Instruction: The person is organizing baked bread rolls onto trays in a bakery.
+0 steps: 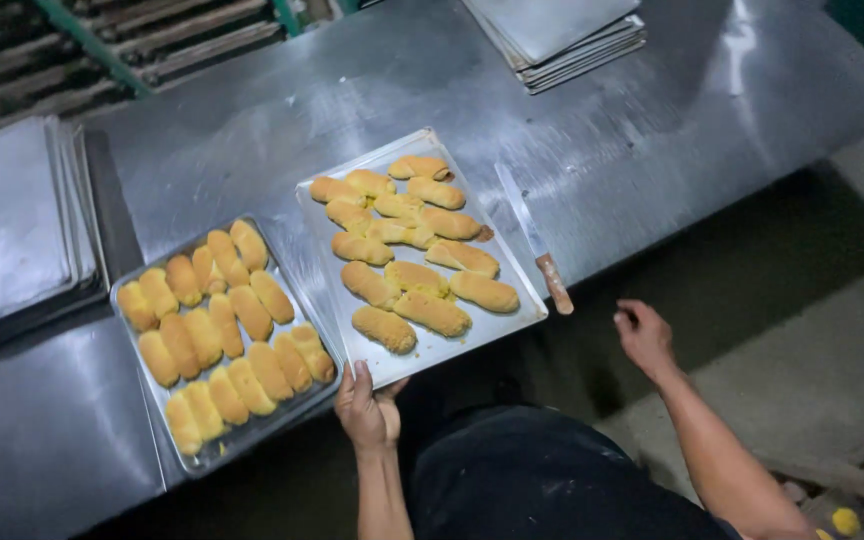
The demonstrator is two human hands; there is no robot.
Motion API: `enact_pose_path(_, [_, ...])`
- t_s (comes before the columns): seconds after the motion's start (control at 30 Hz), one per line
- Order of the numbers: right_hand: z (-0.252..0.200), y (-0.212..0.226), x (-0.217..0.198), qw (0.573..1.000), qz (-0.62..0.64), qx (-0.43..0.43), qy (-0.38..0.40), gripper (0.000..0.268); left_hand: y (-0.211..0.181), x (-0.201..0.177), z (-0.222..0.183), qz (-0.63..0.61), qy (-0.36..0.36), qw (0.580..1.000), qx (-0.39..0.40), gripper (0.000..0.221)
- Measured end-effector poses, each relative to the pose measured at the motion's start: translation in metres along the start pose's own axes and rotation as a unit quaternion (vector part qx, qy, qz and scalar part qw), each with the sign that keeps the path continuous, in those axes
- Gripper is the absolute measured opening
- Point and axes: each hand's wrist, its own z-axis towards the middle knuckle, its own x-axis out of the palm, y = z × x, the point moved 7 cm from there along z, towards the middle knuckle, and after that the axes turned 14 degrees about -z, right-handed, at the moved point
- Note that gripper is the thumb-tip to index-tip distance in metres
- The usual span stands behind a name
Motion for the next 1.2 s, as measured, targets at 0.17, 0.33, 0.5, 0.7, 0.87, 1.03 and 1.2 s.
enact_pose_path(0.17, [0.059,0.091,-0.016,0.992,0.016,-0.120,-0.037,0.036,0.030,-0.029,0.010,0.000,-0.090,0.995,-0.043,0.038])
enact_pose_path(0.33, [0.063,0.128,0.006,0.988,-0.083,-0.108,0.074,0.054,-0.004,-0.026,-0.002,0.460,-0.212,0.862,0.023,0.076])
enact_pose_path(0.5, [0.065,0.134,0.023,0.989,-0.052,-0.125,0.055,0.054,-0.036,-0.043,-0.028,0.664,-0.134,0.697,0.234,0.063])
enact_pose_path(0.7, [0.085,0.100,0.024,0.991,0.011,-0.009,0.135,0.049,-0.025,-0.055,-0.012,0.637,-0.111,0.758,0.087,0.047])
enact_pose_path(0.87, [0.025,0.116,-0.043,0.981,0.123,0.067,0.133,0.042,-0.012,-0.066,0.014,0.687,-0.051,0.722,0.062,0.047])
enact_pose_path(1.03, [-0.078,0.185,-0.097,0.976,0.000,-0.218,-0.008,0.049,0.000,-0.062,0.030,0.549,-0.021,0.835,-0.025,0.043])
enact_pose_path(1.2, [-0.158,0.199,-0.053,0.968,-0.082,-0.203,0.119,0.054,0.015,-0.090,0.039,0.436,-0.016,0.896,-0.083,0.053])
